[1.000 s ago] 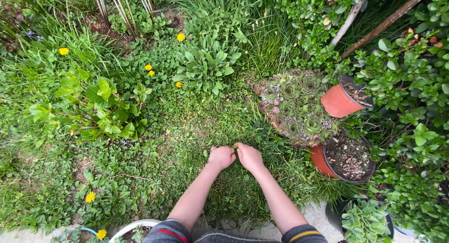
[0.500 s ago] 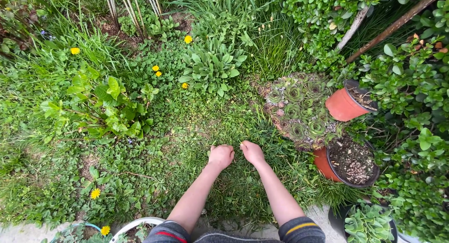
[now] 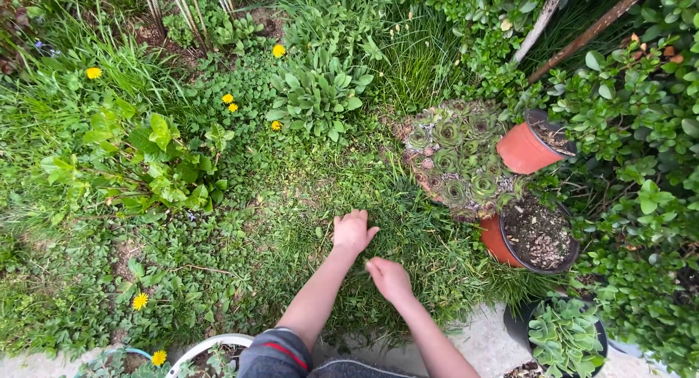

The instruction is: The person pulls weeds from a garden bed by hand, gathering them into a small pile. The hands repeatedly reach into the grass and foliage to remove unwanted plants.

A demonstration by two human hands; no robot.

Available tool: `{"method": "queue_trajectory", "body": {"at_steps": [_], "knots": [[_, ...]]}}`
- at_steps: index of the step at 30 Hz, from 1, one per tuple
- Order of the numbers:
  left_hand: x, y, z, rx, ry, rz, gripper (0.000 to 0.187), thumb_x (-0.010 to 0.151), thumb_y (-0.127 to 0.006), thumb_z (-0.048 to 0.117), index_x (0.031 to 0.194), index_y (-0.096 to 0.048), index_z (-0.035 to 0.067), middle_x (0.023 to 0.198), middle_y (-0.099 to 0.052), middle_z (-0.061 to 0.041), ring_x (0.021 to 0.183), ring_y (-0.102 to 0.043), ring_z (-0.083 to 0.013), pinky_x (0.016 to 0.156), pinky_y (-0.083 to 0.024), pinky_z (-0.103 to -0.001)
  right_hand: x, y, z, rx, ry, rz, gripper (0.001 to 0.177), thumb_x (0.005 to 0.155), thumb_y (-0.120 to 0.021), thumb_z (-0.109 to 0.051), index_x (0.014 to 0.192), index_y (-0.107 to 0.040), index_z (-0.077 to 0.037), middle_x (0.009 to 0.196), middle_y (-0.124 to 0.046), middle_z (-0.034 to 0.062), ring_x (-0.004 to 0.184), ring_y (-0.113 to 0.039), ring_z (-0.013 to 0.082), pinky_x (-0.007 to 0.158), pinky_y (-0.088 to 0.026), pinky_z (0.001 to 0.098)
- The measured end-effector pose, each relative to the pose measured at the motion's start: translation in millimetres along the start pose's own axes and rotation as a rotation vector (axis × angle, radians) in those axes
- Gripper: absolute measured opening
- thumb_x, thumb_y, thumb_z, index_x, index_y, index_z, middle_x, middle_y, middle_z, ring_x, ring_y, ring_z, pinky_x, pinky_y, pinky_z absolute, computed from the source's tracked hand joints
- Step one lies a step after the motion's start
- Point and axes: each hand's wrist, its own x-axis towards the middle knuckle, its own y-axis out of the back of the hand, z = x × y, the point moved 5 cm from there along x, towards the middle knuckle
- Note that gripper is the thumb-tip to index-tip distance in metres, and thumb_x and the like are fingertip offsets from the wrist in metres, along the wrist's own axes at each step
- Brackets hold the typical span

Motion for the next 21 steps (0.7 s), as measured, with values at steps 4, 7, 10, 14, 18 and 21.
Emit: {"method": "queue_trajectory", "body": {"at_steps": [4, 7, 10, 14, 18, 21], "knots": [[13, 7, 16, 0.045, 0.022, 0.013, 0.055, 0.094, -0.062, 0.058, 0.123, -0.052, 0.012, 0.121, -0.061, -0.008, 0.116, -0.064, -0.0276, 0.106, -0.041, -0.053, 15, 49, -15, -0.117, -0.078, 0.078, 0.038, 0.107, -0.047, -0.031, 0.139, -0.061, -0.015, 0.110, -0.076, 0.0103, 0.101, -0.074, 0.0252, 0.092, -0.057, 0.0421], [35, -3, 19, 0.126, 0.041, -0.007, 0.059, 0.098, -0.056, 0.057, 0.135, -0.047, 0.012, 0.125, -0.062, -0.008, 0.116, -0.065, -0.0279, 0.106, -0.039, -0.054, 32, 84, -27, -0.265, -0.069, 0.225, 0.048, 0.103, -0.054, -0.030, 0.147, -0.051, -0.011, 0.107, -0.075, 0.0202, 0.098, -0.074, 0.0389, 0.085, -0.058, 0.0554], [59, -32, 11, 0.130, 0.022, 0.021, 0.041, 0.102, -0.052, 0.049, 0.125, -0.058, 0.015, 0.113, -0.068, -0.008, 0.105, -0.070, -0.0290, 0.106, -0.035, -0.057, 58, 92, -19, -0.314, -0.109, 0.223, 0.049, 0.104, -0.053, -0.029, 0.149, -0.049, -0.011, 0.102, -0.077, 0.0166, 0.094, -0.076, 0.0335, 0.081, -0.060, 0.0492], [53, -58, 3, 0.150, -0.143, -0.051, 0.029, 0.104, -0.042, 0.031, 0.107, -0.068, 0.018, 0.098, -0.074, -0.004, 0.093, -0.074, -0.0274, 0.105, -0.034, -0.059, 101, 72, 10, -0.426, -0.104, 0.189, 0.037, 0.101, -0.053, -0.038, 0.135, -0.059, -0.025, 0.094, -0.078, 0.0101, 0.093, -0.077, 0.0317, 0.080, -0.060, 0.0484], [8, -50, -8, 0.147, -0.208, -0.060, 0.031, 0.101, -0.040, 0.023, 0.100, -0.071, 0.017, 0.093, -0.076, -0.006, 0.090, -0.074, -0.0279, 0.100, -0.038, -0.057, 134, 48, 33, -0.306, -0.144, 0.174, 0.029, 0.101, -0.049, -0.048, 0.112, -0.073, -0.035, 0.094, -0.078, 0.0104, 0.099, -0.075, 0.0346, 0.087, -0.059, 0.0493], [6, -61, -29, 0.139, -0.199, -0.020, 0.032, 0.102, -0.039, 0.029, 0.101, -0.069, 0.018, 0.095, -0.076, -0.007, 0.092, -0.075, -0.0285, 0.100, -0.038, -0.054, 149, 36, 47, -0.298, -0.147, 0.172, 0.034, 0.102, -0.045, -0.049, 0.107, -0.073, -0.030, 0.093, -0.077, 0.0144, 0.098, -0.075, 0.0373, 0.087, -0.059, 0.0513]]}}
